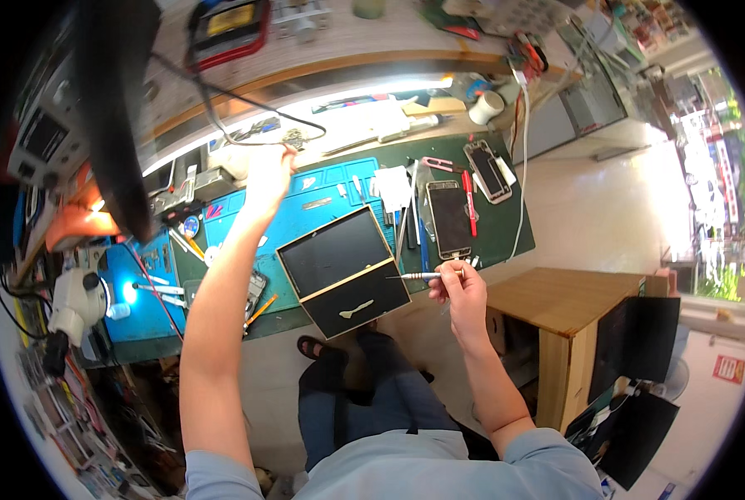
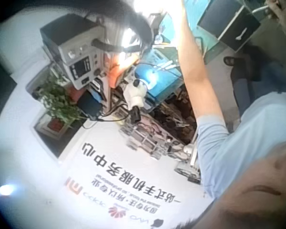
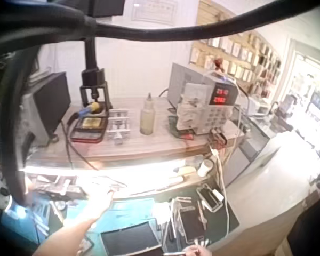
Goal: The person disassembles a smartphone on a workbench, removes internal components including a ribbon cable and battery, and then reassembles the device. They use various tools such as screwdrivers and tweezers to manipulate small parts and connectors.
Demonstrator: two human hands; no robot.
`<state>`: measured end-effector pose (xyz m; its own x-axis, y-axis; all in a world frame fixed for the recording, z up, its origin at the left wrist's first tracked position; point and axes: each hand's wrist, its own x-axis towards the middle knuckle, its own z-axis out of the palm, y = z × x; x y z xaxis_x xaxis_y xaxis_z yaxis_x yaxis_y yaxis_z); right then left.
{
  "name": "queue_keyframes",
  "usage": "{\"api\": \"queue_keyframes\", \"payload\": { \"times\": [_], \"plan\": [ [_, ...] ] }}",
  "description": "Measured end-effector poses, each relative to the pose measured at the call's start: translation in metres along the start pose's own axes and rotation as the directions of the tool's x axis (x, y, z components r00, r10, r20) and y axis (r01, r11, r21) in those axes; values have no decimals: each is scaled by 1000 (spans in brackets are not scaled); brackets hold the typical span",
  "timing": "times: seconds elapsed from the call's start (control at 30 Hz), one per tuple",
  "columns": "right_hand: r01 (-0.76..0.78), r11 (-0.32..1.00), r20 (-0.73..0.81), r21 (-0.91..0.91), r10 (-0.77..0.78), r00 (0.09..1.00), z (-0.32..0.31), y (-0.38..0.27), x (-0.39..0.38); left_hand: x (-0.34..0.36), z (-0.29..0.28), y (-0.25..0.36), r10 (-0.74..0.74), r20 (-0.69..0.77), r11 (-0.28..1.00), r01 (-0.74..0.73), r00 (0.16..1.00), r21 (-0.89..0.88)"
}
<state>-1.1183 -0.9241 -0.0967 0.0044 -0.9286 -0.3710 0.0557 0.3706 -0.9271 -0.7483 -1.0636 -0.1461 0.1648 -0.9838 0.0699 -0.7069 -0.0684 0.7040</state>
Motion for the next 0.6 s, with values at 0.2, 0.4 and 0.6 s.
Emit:
{"api": "queue_keyframes", "payload": {
  "times": [0.2, 0.4, 0.6],
  "plan": [
    [-65, 998, -103, -11, 64, 993, -29, 20, -15, 57, 10, -41, 391, 11, 696, -303, 920, 651],
    [-48, 999, -166, 3, 47, 985, -47, 23, -13, 67, 9, 7, 118, 287, 690, -286, 951, 665],
    [-26, 1000, -153, 11, 27, 988, -43, 19, -2, 59, -1, 21, 116, 227, 665, -245, 967, 706]
  ]
}}
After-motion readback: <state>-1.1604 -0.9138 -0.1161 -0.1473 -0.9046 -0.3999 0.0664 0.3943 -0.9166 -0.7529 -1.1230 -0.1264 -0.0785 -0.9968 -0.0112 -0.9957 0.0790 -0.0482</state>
